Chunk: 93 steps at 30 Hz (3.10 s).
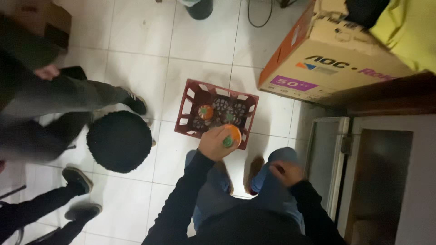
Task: The person picks up plastic bottles from a wooden counter and places them into a red plastic crate on the floor, then picks up the full crate.
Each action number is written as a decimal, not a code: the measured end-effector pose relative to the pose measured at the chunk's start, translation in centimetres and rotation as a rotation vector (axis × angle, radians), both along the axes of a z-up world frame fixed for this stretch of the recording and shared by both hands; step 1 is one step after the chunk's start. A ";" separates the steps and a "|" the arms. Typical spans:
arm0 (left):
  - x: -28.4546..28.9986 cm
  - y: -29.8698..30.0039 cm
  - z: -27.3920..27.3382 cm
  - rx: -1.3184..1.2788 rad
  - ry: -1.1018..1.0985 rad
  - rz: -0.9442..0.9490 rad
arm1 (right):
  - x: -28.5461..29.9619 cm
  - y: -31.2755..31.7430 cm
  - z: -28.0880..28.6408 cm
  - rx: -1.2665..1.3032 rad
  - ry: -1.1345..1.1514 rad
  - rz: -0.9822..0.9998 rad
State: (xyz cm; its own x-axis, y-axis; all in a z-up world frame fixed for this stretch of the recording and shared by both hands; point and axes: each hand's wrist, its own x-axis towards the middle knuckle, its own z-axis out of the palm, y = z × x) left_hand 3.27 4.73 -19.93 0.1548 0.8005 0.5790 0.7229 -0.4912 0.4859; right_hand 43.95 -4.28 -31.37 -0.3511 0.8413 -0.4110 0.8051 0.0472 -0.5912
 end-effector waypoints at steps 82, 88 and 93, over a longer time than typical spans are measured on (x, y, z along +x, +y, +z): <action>6.0 -4.5 7.3 -0.900 0.389 -0.165 | -0.1 -3.2 11.1 -0.324 -0.246 -0.137; 8.0 -5.0 18.6 -0.844 0.344 -0.274 | -0.5 -6.3 22.8 -0.281 -0.234 -0.337; 10.9 -5.5 24.8 -0.710 0.282 -0.227 | 1.7 -10.0 27.2 -0.297 -0.395 -0.567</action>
State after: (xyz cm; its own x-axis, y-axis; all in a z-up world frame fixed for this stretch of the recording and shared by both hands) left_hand 14.14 -0.77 4.88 0.4226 0.8950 -0.1431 0.7848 -0.2823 0.5517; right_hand 45.60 -14.31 -4.17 0.3235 0.6835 -0.6544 0.8137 -0.5540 -0.1763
